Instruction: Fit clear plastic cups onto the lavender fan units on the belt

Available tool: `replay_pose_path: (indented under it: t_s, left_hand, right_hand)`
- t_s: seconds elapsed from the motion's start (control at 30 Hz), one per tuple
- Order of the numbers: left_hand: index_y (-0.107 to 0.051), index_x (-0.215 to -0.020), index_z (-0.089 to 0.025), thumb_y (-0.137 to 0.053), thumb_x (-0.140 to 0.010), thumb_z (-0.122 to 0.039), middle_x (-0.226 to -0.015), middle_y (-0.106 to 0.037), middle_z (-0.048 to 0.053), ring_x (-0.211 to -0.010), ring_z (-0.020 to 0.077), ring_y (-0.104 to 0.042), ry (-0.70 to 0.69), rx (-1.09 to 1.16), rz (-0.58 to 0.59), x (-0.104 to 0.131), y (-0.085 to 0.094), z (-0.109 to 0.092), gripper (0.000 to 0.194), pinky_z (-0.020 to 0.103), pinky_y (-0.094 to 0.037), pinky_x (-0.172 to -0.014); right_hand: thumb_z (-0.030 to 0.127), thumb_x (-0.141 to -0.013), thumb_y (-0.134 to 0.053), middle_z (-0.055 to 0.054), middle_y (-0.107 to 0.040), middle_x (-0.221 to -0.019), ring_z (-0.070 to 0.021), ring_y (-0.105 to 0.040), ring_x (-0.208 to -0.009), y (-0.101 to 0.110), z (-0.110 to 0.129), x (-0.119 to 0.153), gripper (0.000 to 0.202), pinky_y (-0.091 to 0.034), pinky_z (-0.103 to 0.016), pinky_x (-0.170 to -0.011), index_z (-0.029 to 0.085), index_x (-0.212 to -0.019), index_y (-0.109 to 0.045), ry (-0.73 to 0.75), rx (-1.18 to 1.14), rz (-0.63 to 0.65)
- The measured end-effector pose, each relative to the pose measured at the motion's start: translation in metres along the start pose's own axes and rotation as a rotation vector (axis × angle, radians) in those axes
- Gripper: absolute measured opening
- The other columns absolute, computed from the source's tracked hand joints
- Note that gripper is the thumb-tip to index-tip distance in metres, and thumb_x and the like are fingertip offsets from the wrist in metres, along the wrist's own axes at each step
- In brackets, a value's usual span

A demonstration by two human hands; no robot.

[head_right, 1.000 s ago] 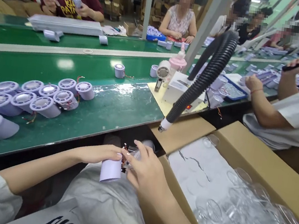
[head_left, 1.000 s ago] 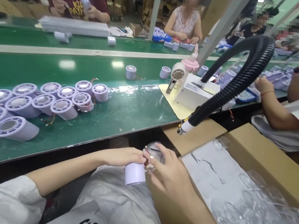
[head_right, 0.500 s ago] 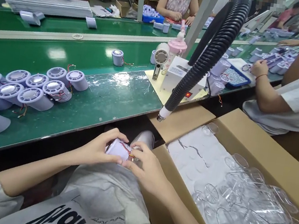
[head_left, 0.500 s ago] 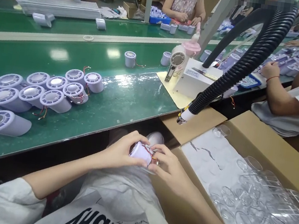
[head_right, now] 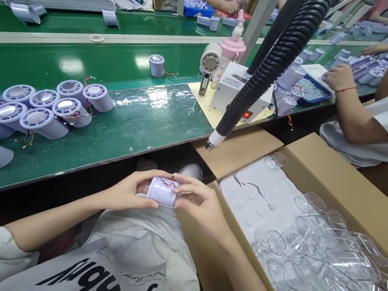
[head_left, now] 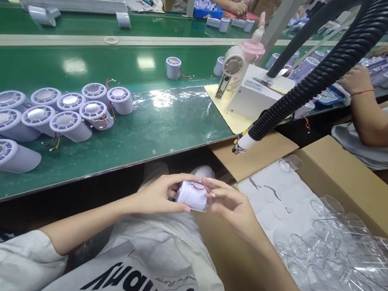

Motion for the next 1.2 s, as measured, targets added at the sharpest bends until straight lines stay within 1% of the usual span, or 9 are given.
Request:
replay_pose_path:
  t_s: [0.1,0.2,0.33,0.4,0.6,0.83,1.0,1.1,1.2]
  left_hand:
    - [-0.049,-0.133,-0.024,-0.075,-0.076,-0.029,-0.135,-0.054,0.013,-0.107,0.0233,-0.062,0.078,0.207,-0.027,0.003,-0.001,0.008,0.062,0.035,-0.056,-0.083]
    - [-0.046,-0.137,-0.026,-0.075,-0.075,-0.032,-0.138,-0.051,0.014,-0.107,0.0253,-0.063,0.092,0.22,0.005,0.005,-0.002,0.01,0.068,0.033,-0.057,-0.077]
    - [-0.048,-0.138,-0.029,-0.08,-0.07,-0.024,-0.145,-0.047,0.011,-0.121,0.0273,-0.057,-0.007,0.078,0.035,0.007,-0.001,-0.001,0.075,0.038,-0.051,-0.097]
    - [-0.05,-0.137,-0.029,-0.081,-0.069,-0.023,-0.143,-0.049,0.011,-0.125,0.0277,-0.054,-0.041,0.027,0.031,0.008,-0.001,-0.006,0.075,0.039,-0.048,-0.101]
    - [-0.051,-0.135,-0.029,-0.082,-0.068,-0.027,-0.139,-0.052,0.01,-0.124,0.0273,-0.054,-0.079,-0.108,0.007,0.01,0.0,-0.011,0.074,0.041,-0.049,-0.1]
    - [-0.051,-0.136,-0.029,-0.082,-0.068,-0.03,-0.14,-0.052,0.011,-0.127,0.0295,-0.052,-0.125,-0.199,0.006,0.013,0.0,-0.017,0.075,0.042,-0.049,-0.1]
    - [-0.049,-0.138,-0.029,-0.081,-0.069,-0.03,-0.144,-0.05,0.01,-0.133,0.0286,-0.046,-0.208,-0.302,-0.013,0.015,0.0,-0.023,0.076,0.045,-0.04,-0.11]
    - [-0.047,-0.139,-0.029,-0.079,-0.072,-0.032,-0.147,-0.047,0.01,-0.137,0.0284,-0.043,-0.226,-0.361,-0.019,0.015,0.0,-0.025,0.075,0.047,-0.036,-0.113]
    - [-0.048,-0.139,-0.028,-0.08,-0.071,-0.032,-0.146,-0.048,0.01,-0.136,0.0287,-0.044,-0.226,-0.361,-0.021,0.015,0.0,-0.025,0.075,0.048,-0.037,-0.112]
  right_hand:
    - [0.027,-0.081,-0.075,-0.006,-0.053,-0.141,-0.0273,-0.052,-0.127,-0.004,0.01,0.007,0.033,-0.044,-0.045,-0.106,0.029,-0.114,-0.068,0.168,0.27,0.045]
    - [0.026,-0.087,-0.069,-0.008,-0.052,-0.141,-0.0273,-0.051,-0.128,-0.006,0.014,0.012,0.031,-0.044,-0.047,-0.106,0.026,-0.118,-0.062,0.228,0.358,0.045]
    - [0.03,-0.085,-0.071,-0.01,-0.055,-0.138,-0.0288,-0.053,-0.126,-0.005,0.011,0.012,0.034,-0.048,-0.048,-0.103,0.024,-0.116,-0.059,0.142,0.302,0.071]
    - [0.031,-0.085,-0.072,-0.01,-0.056,-0.136,-0.0289,-0.055,-0.123,-0.004,0.011,0.011,0.035,-0.051,-0.047,-0.099,0.024,-0.116,-0.059,0.093,0.231,0.083]
    - [0.034,-0.085,-0.07,-0.008,-0.061,-0.126,-0.0274,-0.059,-0.116,-0.004,0.007,0.014,0.039,-0.054,-0.043,-0.094,0.027,-0.121,-0.056,-0.05,0.054,0.097]
    - [0.041,-0.084,-0.07,-0.007,-0.062,-0.114,-0.0243,-0.063,-0.103,-0.005,0.0,0.014,0.039,-0.057,-0.034,-0.079,0.024,-0.116,-0.057,-0.135,-0.066,0.069]
    - [0.048,-0.085,-0.066,-0.007,-0.066,-0.102,-0.0224,-0.065,-0.094,-0.008,-0.004,0.011,0.039,-0.056,-0.033,-0.076,0.022,-0.113,-0.055,-0.207,-0.163,0.078]
    - [0.053,-0.086,-0.063,-0.004,-0.065,-0.088,-0.0198,-0.066,-0.079,-0.009,-0.011,0.011,0.041,-0.057,-0.032,-0.069,0.021,-0.11,-0.055,-0.257,-0.214,0.068]
    - [0.055,-0.086,-0.063,-0.003,-0.063,-0.09,-0.0167,-0.065,-0.072,-0.011,-0.018,0.01,0.041,-0.059,-0.031,-0.064,0.021,-0.107,-0.056,-0.29,-0.291,0.045]
Point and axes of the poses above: each hand's wrist, its own x-axis away from the middle knuckle, its own y-axis out of the back of the hand, z = x × y, the point moved 6 cm from there along -x, towards the middle knuckle
